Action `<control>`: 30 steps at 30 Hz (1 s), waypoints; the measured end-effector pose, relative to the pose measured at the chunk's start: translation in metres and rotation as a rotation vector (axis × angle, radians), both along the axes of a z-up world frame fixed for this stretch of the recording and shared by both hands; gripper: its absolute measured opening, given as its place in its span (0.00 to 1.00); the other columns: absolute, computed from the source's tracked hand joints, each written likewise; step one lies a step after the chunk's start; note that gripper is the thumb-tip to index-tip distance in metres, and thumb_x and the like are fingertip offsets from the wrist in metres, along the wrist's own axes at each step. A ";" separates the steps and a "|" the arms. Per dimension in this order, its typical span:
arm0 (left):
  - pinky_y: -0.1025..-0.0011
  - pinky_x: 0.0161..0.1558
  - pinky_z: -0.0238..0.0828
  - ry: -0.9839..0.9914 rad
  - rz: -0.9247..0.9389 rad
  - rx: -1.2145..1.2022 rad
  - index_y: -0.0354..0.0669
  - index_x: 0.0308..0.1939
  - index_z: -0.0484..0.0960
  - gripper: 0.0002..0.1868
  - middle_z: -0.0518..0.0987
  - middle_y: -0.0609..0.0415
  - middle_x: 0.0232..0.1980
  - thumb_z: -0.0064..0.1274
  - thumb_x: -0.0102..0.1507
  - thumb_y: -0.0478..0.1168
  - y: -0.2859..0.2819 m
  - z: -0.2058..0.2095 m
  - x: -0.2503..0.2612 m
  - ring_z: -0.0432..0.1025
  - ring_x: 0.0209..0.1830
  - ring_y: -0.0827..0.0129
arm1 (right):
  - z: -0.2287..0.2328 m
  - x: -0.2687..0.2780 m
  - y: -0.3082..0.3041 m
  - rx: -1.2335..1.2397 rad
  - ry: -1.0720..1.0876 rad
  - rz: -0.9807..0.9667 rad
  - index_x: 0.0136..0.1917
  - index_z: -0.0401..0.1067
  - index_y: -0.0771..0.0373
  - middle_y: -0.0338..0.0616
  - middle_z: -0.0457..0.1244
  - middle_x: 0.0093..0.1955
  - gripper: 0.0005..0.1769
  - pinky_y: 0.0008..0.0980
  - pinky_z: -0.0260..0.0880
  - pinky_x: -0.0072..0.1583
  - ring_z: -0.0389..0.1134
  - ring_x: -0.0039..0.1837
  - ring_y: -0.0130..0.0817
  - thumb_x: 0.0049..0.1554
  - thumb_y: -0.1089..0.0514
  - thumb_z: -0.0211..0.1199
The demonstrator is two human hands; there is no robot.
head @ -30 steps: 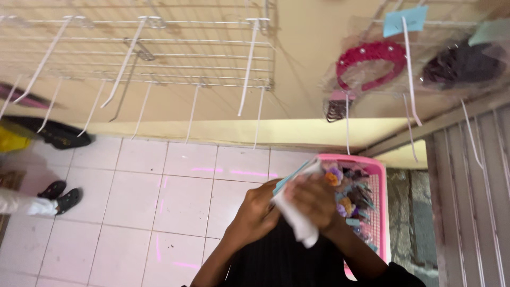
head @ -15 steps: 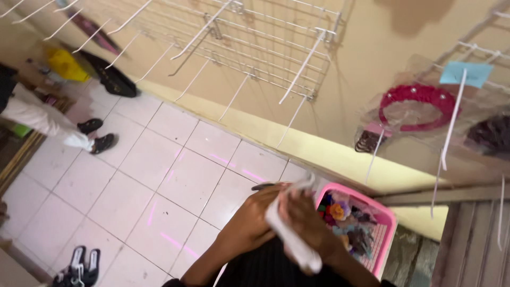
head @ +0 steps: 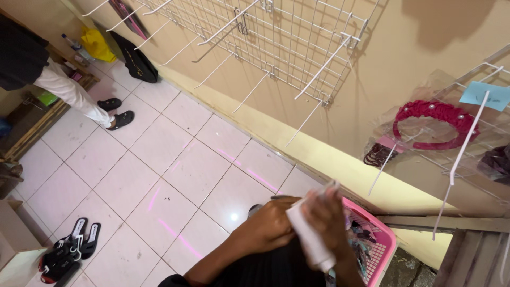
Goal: The person cleans packaged hair accessories by wiping them with a cloth.
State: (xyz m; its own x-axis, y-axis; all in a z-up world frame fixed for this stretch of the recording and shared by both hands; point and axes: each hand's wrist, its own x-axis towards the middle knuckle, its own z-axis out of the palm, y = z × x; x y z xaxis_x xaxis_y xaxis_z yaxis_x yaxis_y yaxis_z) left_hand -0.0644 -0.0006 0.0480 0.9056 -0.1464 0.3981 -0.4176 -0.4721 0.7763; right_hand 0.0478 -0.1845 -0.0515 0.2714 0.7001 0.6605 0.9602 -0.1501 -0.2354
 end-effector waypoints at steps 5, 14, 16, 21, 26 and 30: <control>0.54 0.52 0.74 0.110 0.006 0.100 0.32 0.45 0.74 0.11 0.79 0.40 0.43 0.57 0.61 0.31 0.005 -0.011 0.002 0.75 0.49 0.46 | 0.041 -0.018 0.017 0.202 0.283 0.162 0.77 0.56 0.59 0.51 0.50 0.81 0.34 0.62 0.33 0.82 0.39 0.86 0.54 0.63 0.41 0.51; 0.62 0.72 0.72 0.360 0.036 0.155 0.35 0.36 0.75 0.09 0.79 0.41 0.38 0.59 0.67 0.35 0.034 -0.031 0.000 0.77 0.47 0.48 | 0.042 -0.018 0.047 0.189 0.313 0.046 0.76 0.56 0.62 0.56 0.50 0.81 0.30 0.64 0.32 0.83 0.39 0.87 0.58 0.65 0.49 0.52; 0.55 0.54 0.72 -0.022 -0.016 -0.098 0.34 0.45 0.79 0.13 0.81 0.39 0.47 0.61 0.58 0.31 0.040 -0.029 0.001 0.75 0.50 0.44 | 0.028 -0.028 0.051 0.204 0.277 0.078 0.75 0.57 0.65 0.57 0.51 0.79 0.30 0.64 0.32 0.83 0.39 0.87 0.56 0.65 0.49 0.53; 0.58 0.51 0.73 -0.104 -0.020 -0.116 0.33 0.51 0.78 0.16 0.81 0.38 0.45 0.56 0.59 0.29 0.045 -0.007 0.009 0.76 0.45 0.44 | 0.003 -0.007 0.049 0.324 0.109 -0.168 0.73 0.62 0.70 0.57 0.59 0.76 0.30 0.51 0.49 0.85 0.56 0.83 0.47 0.68 0.47 0.57; 0.67 0.30 0.70 0.290 0.011 -0.197 0.35 0.54 0.82 0.13 0.81 0.44 0.34 0.58 0.65 0.32 0.046 0.002 0.025 0.75 0.26 0.61 | 0.010 -0.029 0.046 0.449 0.268 -0.377 0.73 0.63 0.71 0.61 0.58 0.76 0.27 0.53 0.47 0.83 0.57 0.80 0.55 0.68 0.50 0.49; 0.72 0.28 0.67 0.468 0.018 -0.357 0.36 0.58 0.82 0.16 0.81 0.50 0.29 0.53 0.66 0.34 0.045 -0.004 0.037 0.69 0.24 0.75 | -0.003 -0.047 0.031 0.330 0.101 -0.481 0.68 0.68 0.70 0.59 0.63 0.71 0.22 0.54 0.52 0.80 0.61 0.77 0.55 0.68 0.54 0.49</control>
